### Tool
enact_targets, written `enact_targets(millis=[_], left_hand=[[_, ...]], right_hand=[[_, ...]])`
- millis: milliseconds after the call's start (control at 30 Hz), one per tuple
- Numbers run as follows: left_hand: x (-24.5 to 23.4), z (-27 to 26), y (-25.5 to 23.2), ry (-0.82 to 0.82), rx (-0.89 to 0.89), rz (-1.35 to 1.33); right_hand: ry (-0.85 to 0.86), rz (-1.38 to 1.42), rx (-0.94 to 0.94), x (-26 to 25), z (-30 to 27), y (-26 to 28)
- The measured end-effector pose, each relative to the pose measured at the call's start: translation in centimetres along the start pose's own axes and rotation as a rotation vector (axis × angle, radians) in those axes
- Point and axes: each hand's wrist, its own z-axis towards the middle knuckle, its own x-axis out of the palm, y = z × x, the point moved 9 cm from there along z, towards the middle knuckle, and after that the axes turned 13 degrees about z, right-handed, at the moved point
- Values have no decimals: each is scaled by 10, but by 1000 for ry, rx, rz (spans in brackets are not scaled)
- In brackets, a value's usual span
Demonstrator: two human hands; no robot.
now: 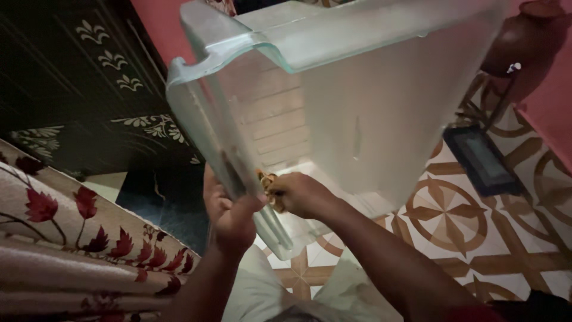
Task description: The person wipes the interior of a large transparent plastic container using a patterned cloth. They rotate and tilt the container to reach different sides and the bottom, continuing the wiping motion throughout the clip.
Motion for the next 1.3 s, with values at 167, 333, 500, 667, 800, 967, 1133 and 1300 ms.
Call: enact_targets(millis=[167, 333, 500, 667, 800, 967, 1133, 1300], left_hand=[[-4, 0, 1, 2, 57, 17], [2, 1, -34, -51, 298, 260], [1, -5, -27, -8, 200, 238], [-5, -13, -4, 29, 58, -52], [-3, -5, -10, 8, 58, 24], [-10, 8, -1, -105, 28, -21], [-28, 15, 23, -200, -76, -141], [-33, 12, 43, -244, -133, -175]], right_hand=[[-618, 131, -174, -57, -38, -5], [-548, -202, -44, -35, -14, -9], [-449, -383, -5, -20, 6, -3], [-331, -555, -304, 1, 18, 16], [16, -587, -301, 28, 22, 10], [233, -421, -147, 44, -14, 0], [238, -236, -362, 27, -82, 20], [399, -226, 33, -8, -112, -3]])
